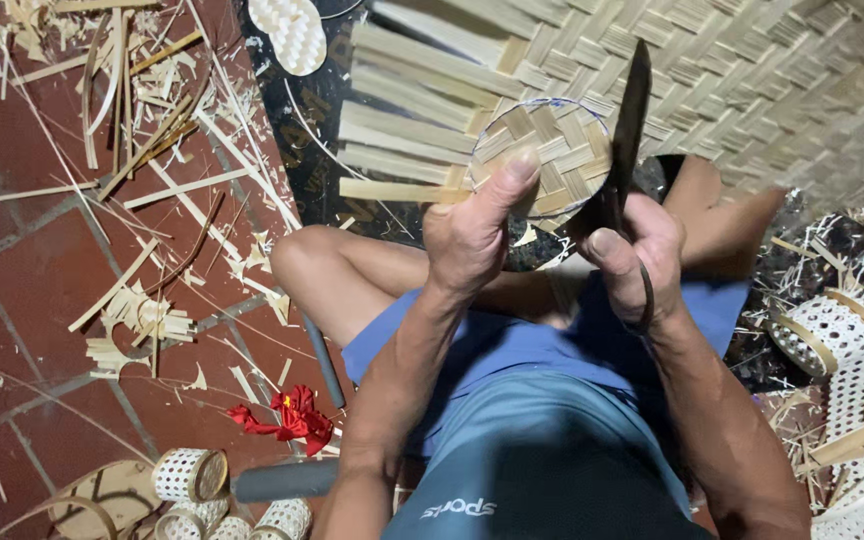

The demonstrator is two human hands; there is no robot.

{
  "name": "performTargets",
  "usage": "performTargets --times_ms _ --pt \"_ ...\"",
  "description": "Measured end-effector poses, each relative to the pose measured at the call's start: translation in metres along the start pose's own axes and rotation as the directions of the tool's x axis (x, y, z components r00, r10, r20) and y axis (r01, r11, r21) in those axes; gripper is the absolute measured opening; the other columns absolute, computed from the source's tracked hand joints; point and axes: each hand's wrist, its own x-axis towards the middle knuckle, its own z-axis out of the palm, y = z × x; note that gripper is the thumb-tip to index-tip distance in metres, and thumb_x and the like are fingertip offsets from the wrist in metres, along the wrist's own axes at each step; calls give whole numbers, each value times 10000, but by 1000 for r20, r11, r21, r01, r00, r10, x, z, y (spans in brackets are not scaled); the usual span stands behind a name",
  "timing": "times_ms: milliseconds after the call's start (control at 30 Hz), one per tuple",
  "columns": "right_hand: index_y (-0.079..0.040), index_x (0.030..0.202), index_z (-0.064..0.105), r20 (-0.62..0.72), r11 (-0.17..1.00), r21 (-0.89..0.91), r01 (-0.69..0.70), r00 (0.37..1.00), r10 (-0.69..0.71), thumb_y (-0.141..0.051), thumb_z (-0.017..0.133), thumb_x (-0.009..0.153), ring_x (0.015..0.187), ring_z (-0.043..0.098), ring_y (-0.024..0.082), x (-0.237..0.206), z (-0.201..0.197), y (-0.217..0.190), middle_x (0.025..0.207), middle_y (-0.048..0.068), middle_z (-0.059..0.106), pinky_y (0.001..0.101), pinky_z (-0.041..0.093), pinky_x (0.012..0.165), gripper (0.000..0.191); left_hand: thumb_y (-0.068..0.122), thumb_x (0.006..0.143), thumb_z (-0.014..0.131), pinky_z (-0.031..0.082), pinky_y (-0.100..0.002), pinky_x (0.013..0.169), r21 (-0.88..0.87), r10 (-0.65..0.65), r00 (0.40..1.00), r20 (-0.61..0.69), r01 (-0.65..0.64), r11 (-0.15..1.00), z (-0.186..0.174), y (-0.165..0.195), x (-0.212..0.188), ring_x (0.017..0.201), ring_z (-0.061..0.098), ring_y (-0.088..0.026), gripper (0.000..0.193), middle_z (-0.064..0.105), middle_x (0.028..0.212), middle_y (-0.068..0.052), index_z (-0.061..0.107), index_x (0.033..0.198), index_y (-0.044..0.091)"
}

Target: The person sits on the floor holding a round woven bamboo disc and uses large shears to cut off the excess bamboo strips extending past the disc's edge, rotating the disc and repositioning the woven mat as they trim around the circumference.

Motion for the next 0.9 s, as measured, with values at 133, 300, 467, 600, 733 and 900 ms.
performTargets --times_ms 133,300,467,600,733,900 --pt "22 1046 635 10 1000 -1 26 1000 -26 -624 665 963 759 511 71 -2 -1 0 862 -5 586 235 414 668 652 142 1045 739 557 -311 881 128 1 1000 25 -4 992 -5 10 2 929 665 -151 261 712 1040 -73 700 1172 -82" --pt "12 1063 647 63 995 104 1 998 -7 -620 681 922 744 501 65 -6 -3 4 866 -2 581 220 392 648 649 145 1008 737 580 -320 924 135 -36 996 81 25 991 -11 26 5 1005 692 -167 309 728 1131 -79 693 1240 -54" --pt "30 1024 656 29 987 115 -114 993 112 -558 691 931 719 519 86 -6 4 1 855 24 600 241 422 631 595 117 1017 731 585 -334 940 180 -74 994 81 59 982 -6 39 9 1022 707 -190 298 743 1146 -112 710 1230 -90" --pt "26 1099 635 130 956 258 -138 986 107 -563 659 984 780 555 98 -6 9 -19 918 39 626 251 469 690 600 166 1071 689 590 -306 920 268 -19 974 226 -44 962 0 55 8 993 716 -170 260 752 1086 -73 713 1224 -42" --pt "11 1167 608 235 896 365 -252 956 173 -611 632 960 799 556 104 -15 7 -50 950 44 610 257 482 674 657 173 1079 678 621 -303 883 491 62 976 207 -158 857 4 67 -11 941 745 -164 231 782 1036 -63 748 1168 -28" --pt "-6 1171 606 305 917 285 -280 933 190 -675 584 954 822 546 95 -23 12 -71 967 15 584 247 475 710 704 112 1041 710 595 -318 923 643 179 976 125 -217 734 -2 69 -29 986 702 -168 245 742 1105 -64 717 1202 -72"
